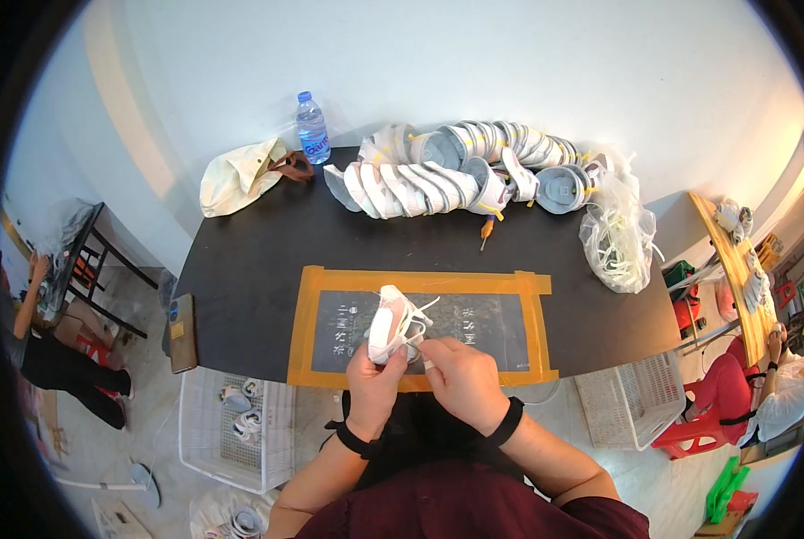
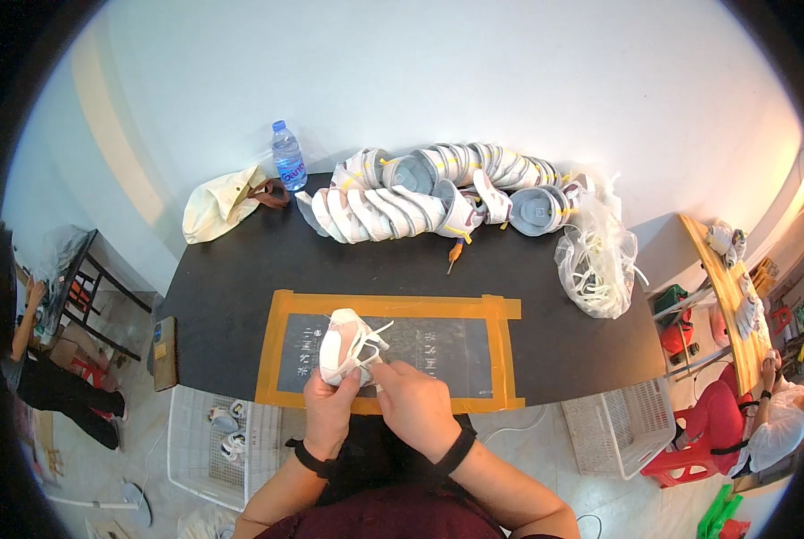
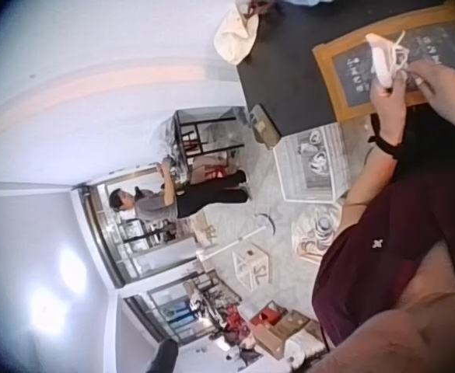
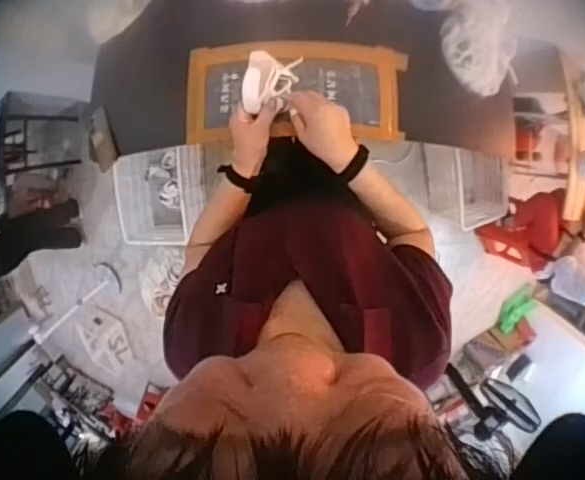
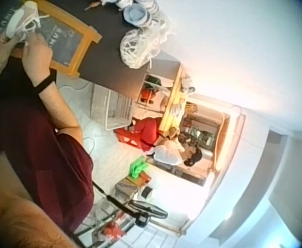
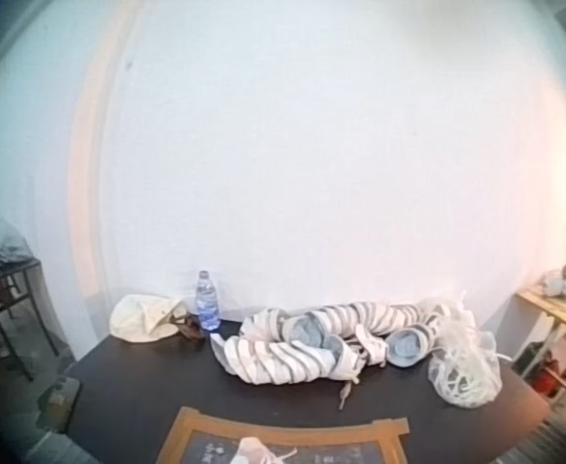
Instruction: Threading laces through the eyelets of a shoe upper using a small hand tool.
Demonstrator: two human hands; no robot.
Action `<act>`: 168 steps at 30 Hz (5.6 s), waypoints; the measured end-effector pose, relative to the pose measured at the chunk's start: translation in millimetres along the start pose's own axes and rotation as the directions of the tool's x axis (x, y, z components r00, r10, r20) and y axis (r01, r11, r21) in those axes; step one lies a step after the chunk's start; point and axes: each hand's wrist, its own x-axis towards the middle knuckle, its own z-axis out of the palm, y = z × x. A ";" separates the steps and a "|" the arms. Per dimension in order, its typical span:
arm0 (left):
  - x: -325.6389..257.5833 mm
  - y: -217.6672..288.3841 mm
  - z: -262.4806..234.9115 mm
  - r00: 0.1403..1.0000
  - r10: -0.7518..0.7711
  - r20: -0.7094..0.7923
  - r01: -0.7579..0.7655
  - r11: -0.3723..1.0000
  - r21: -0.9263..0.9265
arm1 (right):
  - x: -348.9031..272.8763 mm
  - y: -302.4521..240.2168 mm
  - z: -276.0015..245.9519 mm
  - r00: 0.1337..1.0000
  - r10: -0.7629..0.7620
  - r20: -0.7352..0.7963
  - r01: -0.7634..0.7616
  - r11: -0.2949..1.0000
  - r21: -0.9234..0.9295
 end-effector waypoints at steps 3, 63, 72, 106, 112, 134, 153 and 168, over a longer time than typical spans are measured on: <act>1.2 -0.3 -0.3 1.000 -0.008 -0.009 0.008 1.000 0.027 | 2.0 2.2 -2.5 0.996 -0.078 0.039 0.081 0.992 -0.094; 14.0 5.9 -25.2 0.999 -0.034 0.012 0.022 0.842 0.540 | 75.3 18.5 27.9 0.775 0.149 0.614 -0.282 0.951 0.126; 22.3 5.2 -27.8 0.994 -0.107 -0.023 0.105 0.869 0.484 | 54.0 -19.0 -31.2 0.803 0.072 0.592 0.017 0.990 -0.143; 5.8 19.7 -28.4 0.805 -0.589 0.075 0.575 0.742 -0.345 | 29.1 11.1 36.8 0.970 0.187 0.157 -0.226 0.932 0.284; 5.1 26.8 -30.2 0.818 -0.575 0.001 0.531 0.754 -0.386 | 39.8 8.3 26.8 0.960 0.064 0.272 -0.155 0.931 0.330; 10.9 33.1 -22.8 0.762 -0.643 -0.079 0.572 0.725 -0.383 | 43.8 36.5 13.5 0.874 -0.180 0.451 -0.051 0.890 0.452; -14.4 33.2 -59.3 0.743 -0.574 0.344 0.628 0.420 -0.655 | -8.7 27.3 -21.0 0.923 0.306 0.233 -0.365 0.507 0.781; -36.7 54.1 -43.9 0.878 -0.400 0.261 0.476 0.681 -0.557 | -30.7 0.7 -31.9 0.973 0.216 -0.079 -0.116 0.757 0.643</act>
